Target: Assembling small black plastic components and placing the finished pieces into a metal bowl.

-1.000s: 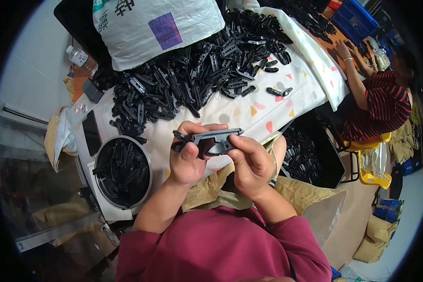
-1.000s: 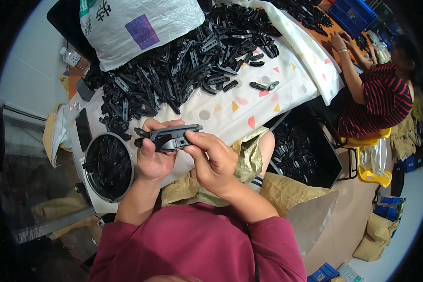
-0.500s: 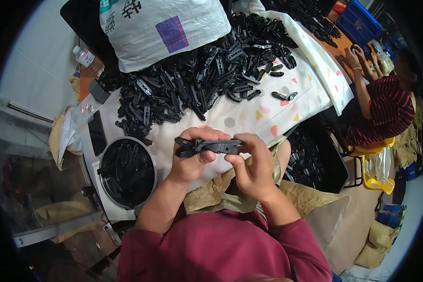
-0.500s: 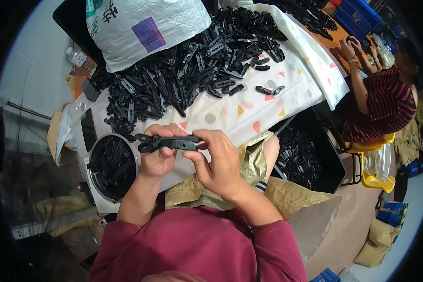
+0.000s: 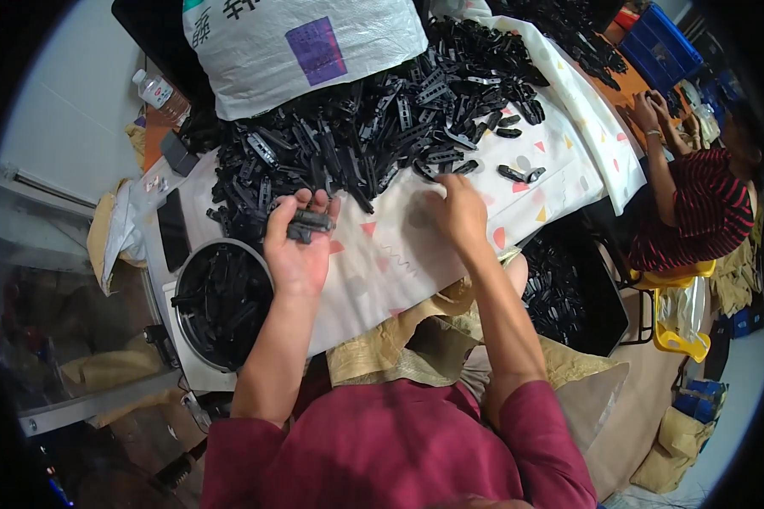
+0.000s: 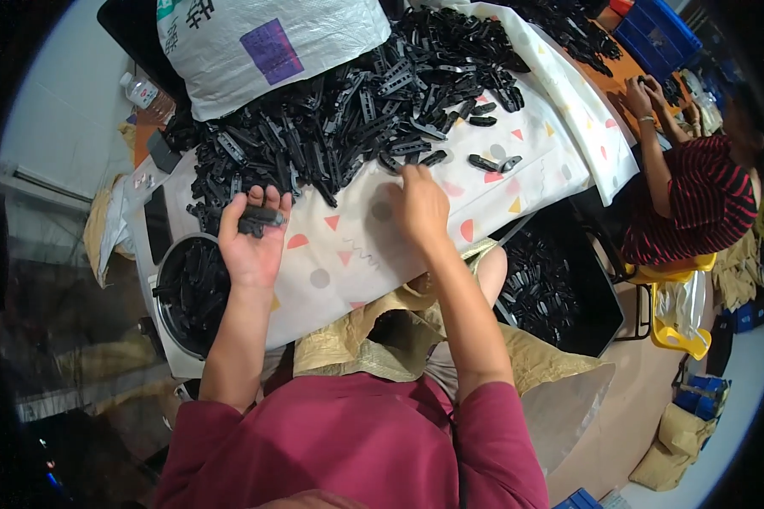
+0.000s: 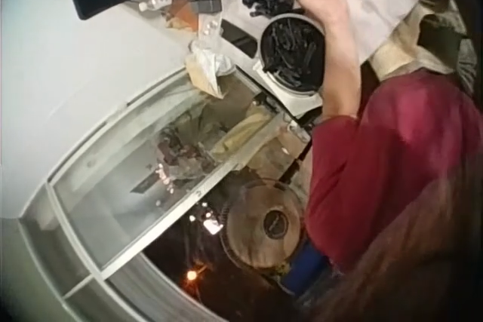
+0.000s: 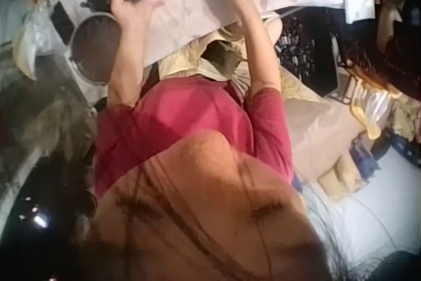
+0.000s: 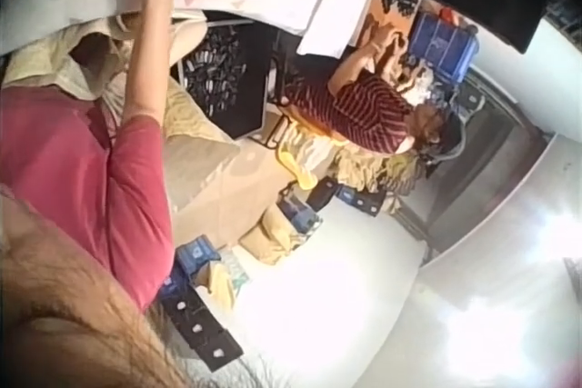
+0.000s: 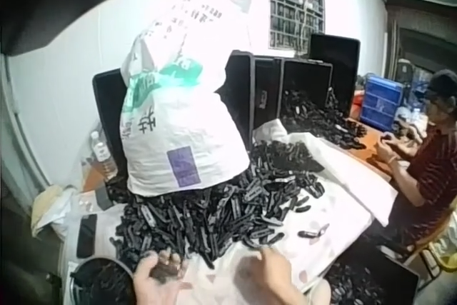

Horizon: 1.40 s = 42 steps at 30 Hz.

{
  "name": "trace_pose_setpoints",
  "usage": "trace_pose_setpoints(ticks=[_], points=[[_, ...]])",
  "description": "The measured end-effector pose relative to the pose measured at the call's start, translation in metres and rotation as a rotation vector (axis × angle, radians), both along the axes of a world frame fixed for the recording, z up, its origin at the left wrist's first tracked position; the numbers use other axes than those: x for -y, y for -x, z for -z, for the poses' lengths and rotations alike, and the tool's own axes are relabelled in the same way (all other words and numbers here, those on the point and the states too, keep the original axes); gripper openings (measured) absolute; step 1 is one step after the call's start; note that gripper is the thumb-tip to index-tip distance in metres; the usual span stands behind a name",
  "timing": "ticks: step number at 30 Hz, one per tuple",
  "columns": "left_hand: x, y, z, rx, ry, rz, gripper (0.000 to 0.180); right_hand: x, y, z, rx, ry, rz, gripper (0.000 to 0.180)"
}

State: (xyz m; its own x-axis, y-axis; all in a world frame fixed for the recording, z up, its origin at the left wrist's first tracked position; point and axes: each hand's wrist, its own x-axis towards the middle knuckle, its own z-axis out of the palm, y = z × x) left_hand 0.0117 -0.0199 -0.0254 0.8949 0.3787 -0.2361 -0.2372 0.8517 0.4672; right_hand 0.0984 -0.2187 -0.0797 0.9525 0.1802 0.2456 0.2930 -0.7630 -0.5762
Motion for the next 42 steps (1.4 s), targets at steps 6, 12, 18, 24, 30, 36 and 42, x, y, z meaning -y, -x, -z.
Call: trace_pose_setpoints(ticks=[6, 12, 18, 24, 30, 36, 42], points=[[0.013, -0.049, 0.028, -0.331, -1.251, 0.059, 0.017, -0.018, -0.030, 0.028, 0.079, 0.209, 0.027, 0.026], [0.033, -0.111, 0.038, -0.434, -2.325, 0.140, 0.024, -0.008, 0.015, -0.015, -0.269, -0.201, 0.161, 0.031], [0.040, -0.109, 0.020, -0.408, -2.378, 0.341, 0.019, 0.014, 0.035, -0.014, -0.440, -0.958, 0.161, 0.022], [0.024, -0.098, 0.002, -0.376, -1.812, 0.357, 0.027, 0.014, 0.041, -0.014, -0.478, -1.312, 0.169, 0.020], [-0.005, -0.081, -0.005, -0.133, -1.012, 0.517, 0.017, 0.005, 0.055, -0.040, -0.543, -1.369, -0.060, 0.019], [0.003, -0.037, -0.049, 0.040, -0.770, 0.916, 0.011, 0.000, 0.065, -0.079, -0.145, -0.932, -0.484, 0.024], [0.004, -0.024, -0.070, 0.061, -1.061, 0.940, 0.017, -0.009, 0.080, -0.090, 0.244, -0.484, -0.431, 0.031]])
